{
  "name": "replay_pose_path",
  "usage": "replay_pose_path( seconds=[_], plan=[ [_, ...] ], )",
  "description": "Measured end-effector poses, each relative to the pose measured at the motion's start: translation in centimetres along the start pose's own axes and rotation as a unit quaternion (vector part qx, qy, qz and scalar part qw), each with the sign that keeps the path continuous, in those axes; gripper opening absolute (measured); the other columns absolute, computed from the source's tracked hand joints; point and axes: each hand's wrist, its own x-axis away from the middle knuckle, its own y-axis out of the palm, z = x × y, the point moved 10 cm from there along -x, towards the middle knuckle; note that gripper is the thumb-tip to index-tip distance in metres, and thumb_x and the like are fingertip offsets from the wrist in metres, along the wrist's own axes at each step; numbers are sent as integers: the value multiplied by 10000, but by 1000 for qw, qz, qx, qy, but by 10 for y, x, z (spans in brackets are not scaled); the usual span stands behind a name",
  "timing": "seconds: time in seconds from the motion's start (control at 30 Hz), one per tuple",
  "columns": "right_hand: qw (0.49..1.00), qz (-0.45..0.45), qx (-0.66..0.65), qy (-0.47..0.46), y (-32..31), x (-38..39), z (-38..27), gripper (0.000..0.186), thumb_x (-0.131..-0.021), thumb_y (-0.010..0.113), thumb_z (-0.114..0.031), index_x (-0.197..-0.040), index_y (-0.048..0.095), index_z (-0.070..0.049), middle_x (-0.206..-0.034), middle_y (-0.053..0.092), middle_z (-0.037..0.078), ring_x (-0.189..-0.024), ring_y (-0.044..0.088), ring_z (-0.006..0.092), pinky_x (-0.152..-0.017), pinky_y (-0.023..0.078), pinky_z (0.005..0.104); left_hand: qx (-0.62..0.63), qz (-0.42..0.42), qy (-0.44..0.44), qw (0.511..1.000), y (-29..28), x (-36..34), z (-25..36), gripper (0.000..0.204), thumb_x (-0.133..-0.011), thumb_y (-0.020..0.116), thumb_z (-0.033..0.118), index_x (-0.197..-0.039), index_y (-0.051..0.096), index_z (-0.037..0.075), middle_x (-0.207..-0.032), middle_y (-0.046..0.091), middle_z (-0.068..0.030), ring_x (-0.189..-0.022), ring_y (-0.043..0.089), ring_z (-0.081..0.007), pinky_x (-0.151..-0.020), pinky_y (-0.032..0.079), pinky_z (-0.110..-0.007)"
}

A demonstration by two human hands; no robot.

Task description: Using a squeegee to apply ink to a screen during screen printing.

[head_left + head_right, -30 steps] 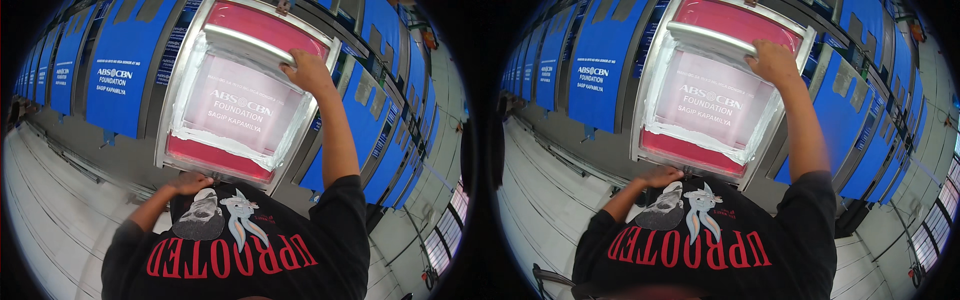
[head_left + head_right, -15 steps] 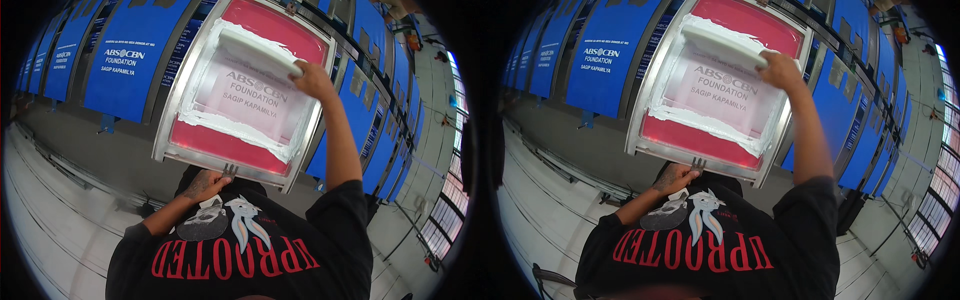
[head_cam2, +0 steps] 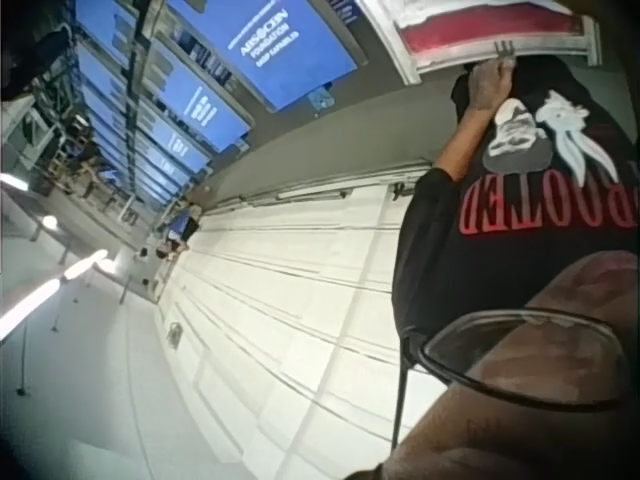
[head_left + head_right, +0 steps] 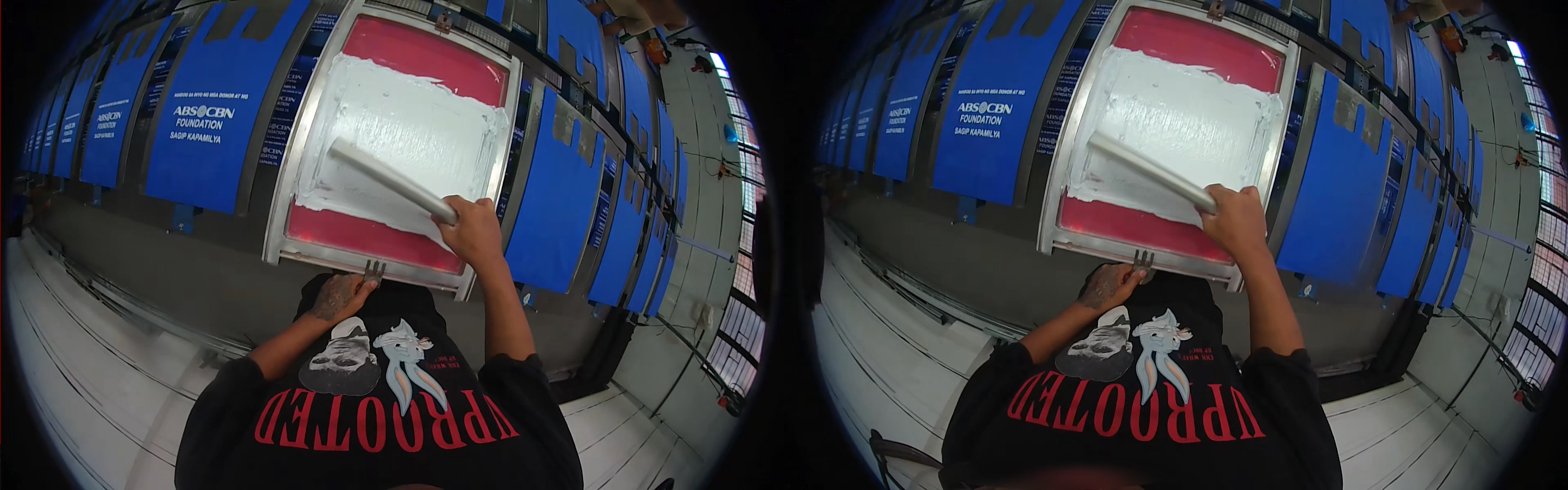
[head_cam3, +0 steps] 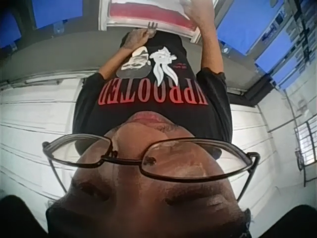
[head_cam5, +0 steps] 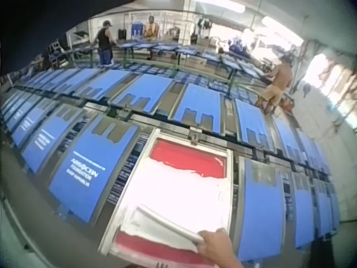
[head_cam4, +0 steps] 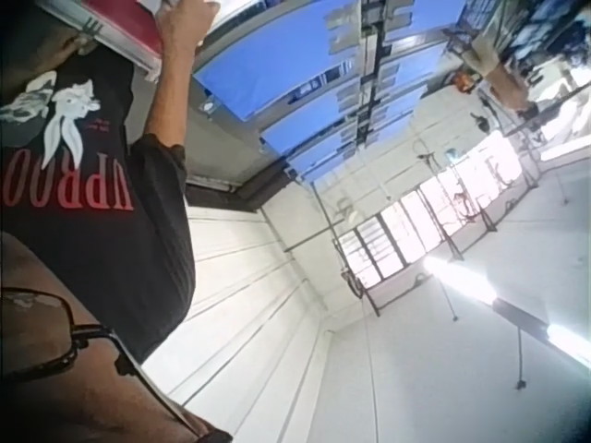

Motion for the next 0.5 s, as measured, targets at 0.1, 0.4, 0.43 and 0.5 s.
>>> replay_pose_path(
  seconds=[0.1, 0.4, 0.43, 0.5],
  plan=[
    [980, 77, -157, 94, -19, -5, 63, 314, -859, 713, -254, -1059, 688, -14, -895, 707, 204, -758, 675, 313, -708, 532, 402, -82, 28, -28, 996, -34, 6, 11, 488, -912, 599, 491, -795, 657, 21, -684, 621, -196, -662, 638, -363, -652, 509, -449],
    [783, -84, -569, 237, 62, -17, 184, 409, -945, 656, -356, -1068, 656, 33, -927, 689, 107, -792, 651, 161, -710, 530, 307, -28, 474, -126, 871, -210, -2, -117, 530, -933, 580, 514, -911, 643, -11, -776, 625, -166, -742, 584, -257, -775, 468, -388],
    [769, -82, -593, 225, 66, -19, 186, 437, -932, 669, -376, -1080, 649, 35, -930, 693, 110, -784, 660, 165, -699, 541, 309, 102, 352, -216, 905, -189, -16, -136, 544, -954, 552, 509, -895, 649, -24, -755, 621, -165, -716, 561, -232, -740, 458, -387],
    [752, -78, -619, 215, 68, -13, 192, 467, -919, 682, -396, -1092, 642, 36, -932, 696, 113, -776, 669, 170, -689, 553, 310, 63, 370, -219, 901, -181, 0, -114, 553, -963, 538, 505, -879, 646, -31, -736, 614, -162, -706, 546, -219, -709, 447, -391]
  ],
)
